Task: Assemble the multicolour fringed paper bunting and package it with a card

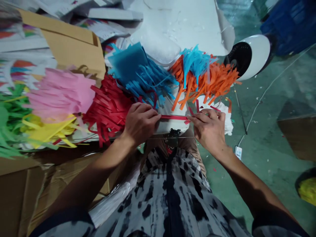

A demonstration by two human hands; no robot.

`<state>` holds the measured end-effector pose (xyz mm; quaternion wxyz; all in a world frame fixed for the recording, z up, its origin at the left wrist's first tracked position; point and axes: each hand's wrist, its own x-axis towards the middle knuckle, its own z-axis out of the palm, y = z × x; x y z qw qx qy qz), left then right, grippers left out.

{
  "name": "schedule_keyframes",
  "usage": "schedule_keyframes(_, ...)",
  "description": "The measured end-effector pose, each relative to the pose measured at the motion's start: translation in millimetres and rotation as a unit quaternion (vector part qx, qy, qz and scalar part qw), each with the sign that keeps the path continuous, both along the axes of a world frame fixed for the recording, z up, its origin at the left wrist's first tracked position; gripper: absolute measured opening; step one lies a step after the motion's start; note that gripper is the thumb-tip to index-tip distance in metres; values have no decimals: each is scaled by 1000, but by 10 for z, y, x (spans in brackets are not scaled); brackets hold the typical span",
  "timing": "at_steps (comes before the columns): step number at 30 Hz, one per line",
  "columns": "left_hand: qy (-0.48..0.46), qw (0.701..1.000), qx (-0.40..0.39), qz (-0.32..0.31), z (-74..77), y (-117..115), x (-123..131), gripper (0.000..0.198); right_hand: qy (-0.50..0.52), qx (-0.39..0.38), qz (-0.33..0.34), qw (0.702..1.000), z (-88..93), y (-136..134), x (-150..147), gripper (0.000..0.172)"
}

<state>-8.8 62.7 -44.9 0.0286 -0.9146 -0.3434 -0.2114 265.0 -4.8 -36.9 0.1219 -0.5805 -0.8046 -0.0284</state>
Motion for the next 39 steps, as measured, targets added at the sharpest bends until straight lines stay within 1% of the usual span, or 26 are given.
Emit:
schedule_keyframes(1, -5, 1000, 12, 6, 29, -1, -20, 18, 0, 0, -1, 1000, 11, 7, 6, 29)
schedule_keyframes(3, -13, 1000, 24, 7, 88, -16, 18, 17, -2, -3, 4, 1000, 36, 21, -8, 26)
schedule_keyframes(6, -5, 1000, 3, -22, 133, -33, 208, 23, -10, -1, 14, 1000, 63, 36, -39, 24)
schedule_keyframes(9, 40, 997, -24, -58, 103, 1, 379, 23, -18, 8, 22, 1000, 70, 34, -45, 25)
schedule_keyframes(11, 60, 996, -38, -62, 62, 39, 425, 22, -17, 25, 20, 999, 66, 33, -57, 26)
schedule_keyframes(15, 44, 996, -47, -63, 0, 71, 406, 21, -12, 46, 28, 998, 29, 87, -147, 29)
schedule_keyframes(20, 14, 997, -51, -56, -35, 69, 364, 21, 7, 12, 39, 999, -47, 250, -233, 23)
schedule_keyframes(24, 15, 997, -60, -47, -53, 104, 372, 20, -2, -1, 36, 999, -57, 332, -235, 28)
schedule_keyframes(29, 46, 997, -51, -43, -70, 98, 418, 22, -12, -21, 40, 999, -10, 341, -263, 27)
schedule_keyframes(32, 53, 996, -48, -48, -74, 66, 393, 24, -8, -30, 41, 999, -13, 325, -240, 26)
schedule_keyframes(35, 36, 997, -57, -36, -68, 53, 308, 22, 13, -28, 37, 999, -50, 298, -166, 26)
schedule_keyframes(39, -14, 994, -106, -28, -59, 81, 184, 21, 76, -33, 18, 996, -85, 275, -71, 26)
